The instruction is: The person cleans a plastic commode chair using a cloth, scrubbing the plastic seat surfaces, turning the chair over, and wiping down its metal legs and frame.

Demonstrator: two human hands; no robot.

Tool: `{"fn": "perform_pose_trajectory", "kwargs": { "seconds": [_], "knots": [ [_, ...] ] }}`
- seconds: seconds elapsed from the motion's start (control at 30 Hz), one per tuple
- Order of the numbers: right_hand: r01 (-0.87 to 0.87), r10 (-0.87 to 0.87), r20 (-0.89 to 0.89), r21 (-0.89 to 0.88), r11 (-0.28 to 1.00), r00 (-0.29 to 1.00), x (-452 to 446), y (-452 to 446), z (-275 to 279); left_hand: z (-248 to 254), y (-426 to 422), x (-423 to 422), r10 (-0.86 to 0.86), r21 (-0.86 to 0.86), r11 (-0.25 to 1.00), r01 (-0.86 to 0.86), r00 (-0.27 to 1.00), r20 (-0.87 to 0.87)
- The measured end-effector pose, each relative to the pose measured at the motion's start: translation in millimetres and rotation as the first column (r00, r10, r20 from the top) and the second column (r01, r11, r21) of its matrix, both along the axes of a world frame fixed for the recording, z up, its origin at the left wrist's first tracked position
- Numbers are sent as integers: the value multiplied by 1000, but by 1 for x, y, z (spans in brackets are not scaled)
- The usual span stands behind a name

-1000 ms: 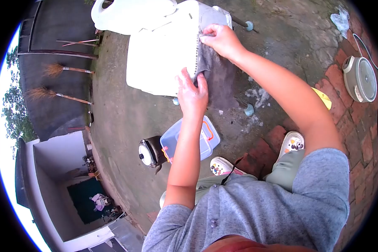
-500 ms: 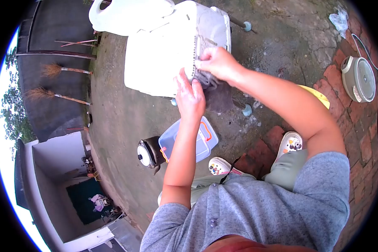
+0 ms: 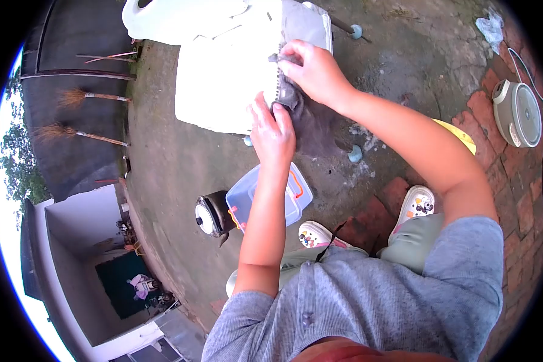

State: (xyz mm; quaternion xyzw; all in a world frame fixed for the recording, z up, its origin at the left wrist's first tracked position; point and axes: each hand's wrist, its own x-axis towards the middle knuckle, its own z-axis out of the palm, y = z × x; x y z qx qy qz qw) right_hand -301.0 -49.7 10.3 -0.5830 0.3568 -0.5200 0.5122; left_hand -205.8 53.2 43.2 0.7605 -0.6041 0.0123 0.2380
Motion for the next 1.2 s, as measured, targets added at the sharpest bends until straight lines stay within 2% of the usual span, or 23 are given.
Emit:
{"fn": "perform_pose_trajectory", "kwargs": {
  "seconds": [0.07,0.1,0.13,0.2,0.23,0.3,0.43,0.5,0.57,0.63,0.73,0.77,0.87,0.9,0.97,1.0,1.07,1.1,1.17,1.2],
  "knots": [
    [33,-33,16,-34,999,999,7,8,-5,-1,-1,0,10,-13,1000,-10,999,32],
    [45,-50,-73,-60,997,996,6,16,-6,-2,-2,2,10,-19,1000,-9,999,33],
    [-48,48,-42,9,999,998,3,22,-7,-5,-1,4,-14,-46,999,16,999,52],
    [-119,116,-73,-35,992,991,-4,23,-5,-5,-2,4,-38,-77,996,43,997,70],
    [-118,115,-73,-36,992,991,-5,19,-2,-2,-1,2,-13,-29,999,14,999,30],
    [51,-64,-55,-201,978,996,-2,9,1,2,-1,-1,12,31,999,-12,1000,-4],
    [57,-66,-33,-228,972,997,1,15,-10,3,1,-2,28,31,999,-27,999,-28],
    [-24,8,-98,-165,986,995,-6,21,-12,2,1,0,34,32,999,-33,999,-27],
    [-16,0,-96,-162,987,995,-9,11,-7,-3,-1,4,-33,-28,999,35,998,54],
    [21,-33,-74,-161,987,997,-11,5,10,0,-1,2,-31,-21,999,32,998,49],
    [33,-41,-34,-194,980,999,3,19,-3,-3,1,4,-32,-11,999,33,999,38],
    [-4,8,17,-175,985,1000,1,27,-8,-3,1,5,-24,-4,1000,24,999,35],
    [-241,238,-72,-39,970,969,-18,35,-10,-2,2,2,-25,-11,1000,25,1000,-2],
    [-244,241,-75,-41,969,968,-20,31,-4,-6,3,6,-58,-28,998,58,998,26],
    [-134,123,-66,-203,970,990,-21,19,10,-9,3,10,-53,-26,998,54,999,10],
    [-134,123,-67,-198,971,990,-16,13,13,-11,5,10,-52,-20,998,52,999,-3],
    [-63,43,-56,-418,906,997,-2,-4,20,-13,6,9,-62,-36,997,62,998,-6],
    [-61,41,-56,-419,906,998,4,-10,17,-14,6,9,-69,-62,996,68,998,-6],
    [56,-136,-206,-353,934,969,17,-15,10,-12,5,6,-60,-79,995,57,997,-41],
    [56,-135,-203,-355,933,970,18,-13,13,-12,6,6,-59,-81,995,55,998,-38]
  ]
}}
